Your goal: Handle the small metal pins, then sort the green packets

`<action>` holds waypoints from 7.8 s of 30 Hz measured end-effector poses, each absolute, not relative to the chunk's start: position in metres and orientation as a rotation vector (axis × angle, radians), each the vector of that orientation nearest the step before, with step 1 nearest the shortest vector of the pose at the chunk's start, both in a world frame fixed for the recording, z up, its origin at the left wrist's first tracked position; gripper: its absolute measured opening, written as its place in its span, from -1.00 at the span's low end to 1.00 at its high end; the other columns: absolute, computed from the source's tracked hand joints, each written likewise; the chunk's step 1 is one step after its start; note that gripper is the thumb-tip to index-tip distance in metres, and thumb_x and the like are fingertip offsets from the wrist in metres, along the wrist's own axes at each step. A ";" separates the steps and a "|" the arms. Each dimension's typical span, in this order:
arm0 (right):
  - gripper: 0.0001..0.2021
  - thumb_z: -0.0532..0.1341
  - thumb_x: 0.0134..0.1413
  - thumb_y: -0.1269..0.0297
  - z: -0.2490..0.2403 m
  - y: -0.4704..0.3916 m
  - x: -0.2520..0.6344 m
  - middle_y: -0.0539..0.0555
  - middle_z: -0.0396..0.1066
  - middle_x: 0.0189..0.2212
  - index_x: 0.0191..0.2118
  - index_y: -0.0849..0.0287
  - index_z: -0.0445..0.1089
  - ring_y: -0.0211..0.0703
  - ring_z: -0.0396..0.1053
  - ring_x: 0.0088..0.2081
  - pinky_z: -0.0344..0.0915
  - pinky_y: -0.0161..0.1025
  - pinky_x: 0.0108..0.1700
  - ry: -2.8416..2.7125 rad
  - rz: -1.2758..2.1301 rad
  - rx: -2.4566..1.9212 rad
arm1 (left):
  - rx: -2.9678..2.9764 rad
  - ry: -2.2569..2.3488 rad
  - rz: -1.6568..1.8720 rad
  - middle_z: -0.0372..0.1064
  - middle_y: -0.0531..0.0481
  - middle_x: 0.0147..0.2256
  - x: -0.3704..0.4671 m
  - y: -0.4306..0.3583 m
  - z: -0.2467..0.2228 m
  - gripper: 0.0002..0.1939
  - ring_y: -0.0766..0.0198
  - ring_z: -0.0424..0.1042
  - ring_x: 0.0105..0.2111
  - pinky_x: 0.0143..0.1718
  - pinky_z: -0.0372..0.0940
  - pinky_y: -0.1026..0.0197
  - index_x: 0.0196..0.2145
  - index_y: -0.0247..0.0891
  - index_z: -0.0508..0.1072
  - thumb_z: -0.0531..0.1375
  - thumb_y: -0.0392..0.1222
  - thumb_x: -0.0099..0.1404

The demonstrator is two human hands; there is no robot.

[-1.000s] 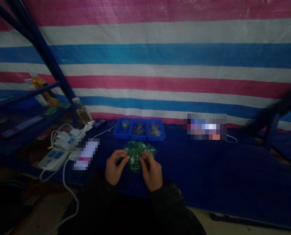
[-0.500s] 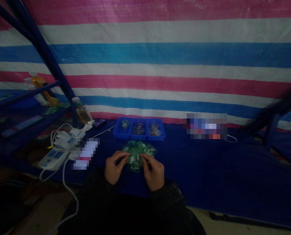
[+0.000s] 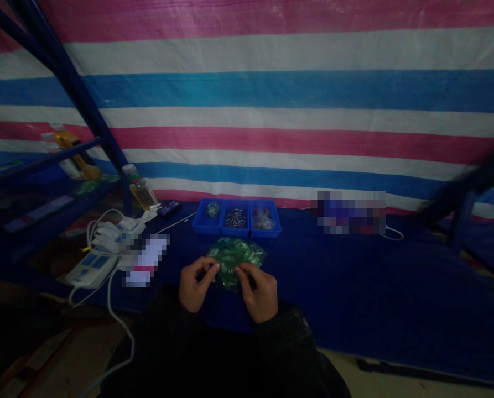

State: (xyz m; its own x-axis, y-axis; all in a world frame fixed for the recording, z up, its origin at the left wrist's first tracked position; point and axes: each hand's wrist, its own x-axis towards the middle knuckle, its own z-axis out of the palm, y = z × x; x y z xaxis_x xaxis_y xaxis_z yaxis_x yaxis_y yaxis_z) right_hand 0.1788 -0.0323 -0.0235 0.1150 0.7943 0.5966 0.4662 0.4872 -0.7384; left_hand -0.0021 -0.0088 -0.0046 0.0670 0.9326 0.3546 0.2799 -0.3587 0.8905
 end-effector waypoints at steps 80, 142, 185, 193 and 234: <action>-0.88 0.27 0.26 0.32 -0.025 -0.032 0.180 0.09 0.63 -0.26 -0.13 0.10 0.54 -0.06 0.60 -0.30 0.54 -0.17 -0.23 -1.479 0.284 -1.081 | 1.753 1.098 1.509 0.55 -0.13 -0.21 -0.003 -0.010 -0.008 -0.88 0.25 0.52 -0.39 -0.32 0.43 0.23 -0.26 -0.28 0.61 0.38 -0.20 0.25; -0.86 0.17 0.32 0.37 -0.019 -0.033 0.179 0.06 0.52 -0.34 -0.15 0.12 0.49 -0.15 0.48 -0.37 0.41 -0.22 -0.30 -1.526 0.394 -1.046 | 1.769 1.112 1.462 0.53 -0.11 -0.21 -0.006 -0.007 -0.012 -0.82 0.15 0.53 -0.16 -0.11 0.40 0.19 -0.14 -0.25 0.60 0.19 -0.22 0.42; -0.78 0.11 0.29 0.44 -0.021 -0.029 0.178 0.08 0.52 -0.27 -0.17 0.10 0.51 -0.10 0.50 -0.23 0.40 -0.22 -0.19 -1.605 0.450 -1.019 | 2.454 0.842 1.116 0.52 -0.10 -0.28 -0.042 -0.063 -0.018 -0.80 0.14 0.46 -0.20 -0.17 0.39 0.13 -0.07 -0.19 0.59 0.24 -0.32 0.39; -0.86 0.18 0.31 0.31 -0.019 -0.034 0.178 0.07 0.51 -0.34 -0.11 0.13 0.47 -0.15 0.46 -0.41 0.40 -0.23 -0.34 -1.669 0.461 -1.037 | 2.021 1.099 0.998 0.60 0.02 -0.25 -0.014 -0.010 0.015 -0.90 0.19 0.59 -0.25 -0.15 0.42 0.22 -0.19 -0.18 0.53 0.32 -0.22 0.33; -0.82 0.17 0.33 0.31 -0.023 -0.031 0.182 0.06 0.56 -0.36 -0.11 0.10 0.53 -0.11 0.52 -0.37 0.47 -0.19 -0.26 -1.538 0.383 -1.119 | 1.850 1.172 1.303 0.57 -0.08 -0.08 -0.007 0.000 -0.006 -0.87 0.17 0.58 -0.15 -0.07 0.40 0.17 -0.12 -0.22 0.54 0.23 -0.23 0.40</action>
State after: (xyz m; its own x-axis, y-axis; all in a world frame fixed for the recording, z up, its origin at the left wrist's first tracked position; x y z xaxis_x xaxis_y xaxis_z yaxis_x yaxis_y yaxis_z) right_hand 0.1819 -0.0311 -0.0229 0.0918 0.8064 0.5842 0.4384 0.4941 -0.7508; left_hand -0.0065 0.0000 -0.0060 0.1347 0.8966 0.4219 0.3246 -0.4422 0.8361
